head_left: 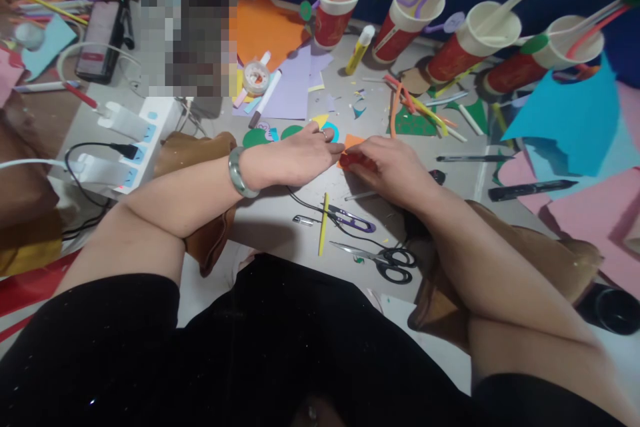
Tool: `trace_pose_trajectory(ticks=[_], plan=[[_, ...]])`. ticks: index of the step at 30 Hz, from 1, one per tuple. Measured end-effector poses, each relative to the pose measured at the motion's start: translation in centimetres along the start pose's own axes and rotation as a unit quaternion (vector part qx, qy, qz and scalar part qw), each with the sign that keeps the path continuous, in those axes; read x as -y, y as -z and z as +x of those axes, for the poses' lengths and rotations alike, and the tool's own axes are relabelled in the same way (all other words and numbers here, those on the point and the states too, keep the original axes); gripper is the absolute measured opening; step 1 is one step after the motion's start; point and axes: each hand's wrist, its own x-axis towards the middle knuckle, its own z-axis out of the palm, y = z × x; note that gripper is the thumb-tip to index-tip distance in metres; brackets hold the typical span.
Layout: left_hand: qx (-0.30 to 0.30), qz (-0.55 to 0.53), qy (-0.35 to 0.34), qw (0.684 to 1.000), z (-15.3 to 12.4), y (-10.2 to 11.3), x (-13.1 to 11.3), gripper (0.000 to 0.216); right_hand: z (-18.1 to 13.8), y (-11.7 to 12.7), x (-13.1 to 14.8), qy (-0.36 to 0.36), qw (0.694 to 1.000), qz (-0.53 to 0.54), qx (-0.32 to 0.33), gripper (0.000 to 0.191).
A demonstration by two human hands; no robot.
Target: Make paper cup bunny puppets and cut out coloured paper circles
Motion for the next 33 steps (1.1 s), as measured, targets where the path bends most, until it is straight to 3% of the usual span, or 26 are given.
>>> trace_pose_trajectory(ticks=[4,10,13,15,19,21,24,29,33], plan=[[0.002,-0.001,-0.001,1.0,0.0,-0.1,0.0,0.039,0.2,-0.6,0.1,0.025,1.0,0.001,-0.004,0.024],[0.004,-0.008,0.001,1.0,0.1,0.1,0.2,0.037,0.4,-0.8,0.5,0.003,0.999,0.03,-0.012,0.025],[0.005,0.012,-0.011,1.0,0.2,-0.1,0.4,0.04,-0.5,2.3,0.0,-0.012,0.999,0.037,-0.029,0.036],[0.01,0.042,-0.02,0.999,0.4,-0.5,0.6,0.043,-1.8,5.8,-0.9,-0.045,0.997,0.016,-0.054,0.029],[-0.007,0.084,-0.032,0.996,0.8,-1.2,1.0,0.047,-5.4,11.9,-3.3,-0.196,0.971,-0.074,-0.113,0.019],[-0.011,0.085,-0.037,0.996,0.9,-1.1,1.0,0.044,-6.6,13.0,-4.5,-0.277,0.946,-0.155,-0.062,0.017],[-0.003,0.062,-0.035,0.997,0.9,-0.5,1.0,0.038,-6.7,12.0,-6.0,-0.364,0.895,-0.252,0.056,0.015],[-0.012,0.043,-0.012,0.999,1.0,0.0,1.0,0.037,-5.3,9.0,-7.0,-0.378,0.857,-0.284,0.205,0.03],[-0.023,0.045,0.048,0.998,1.4,0.0,1.2,0.031,-5.1,8.8,-7.3,-0.349,0.862,-0.301,0.212,0.028]])
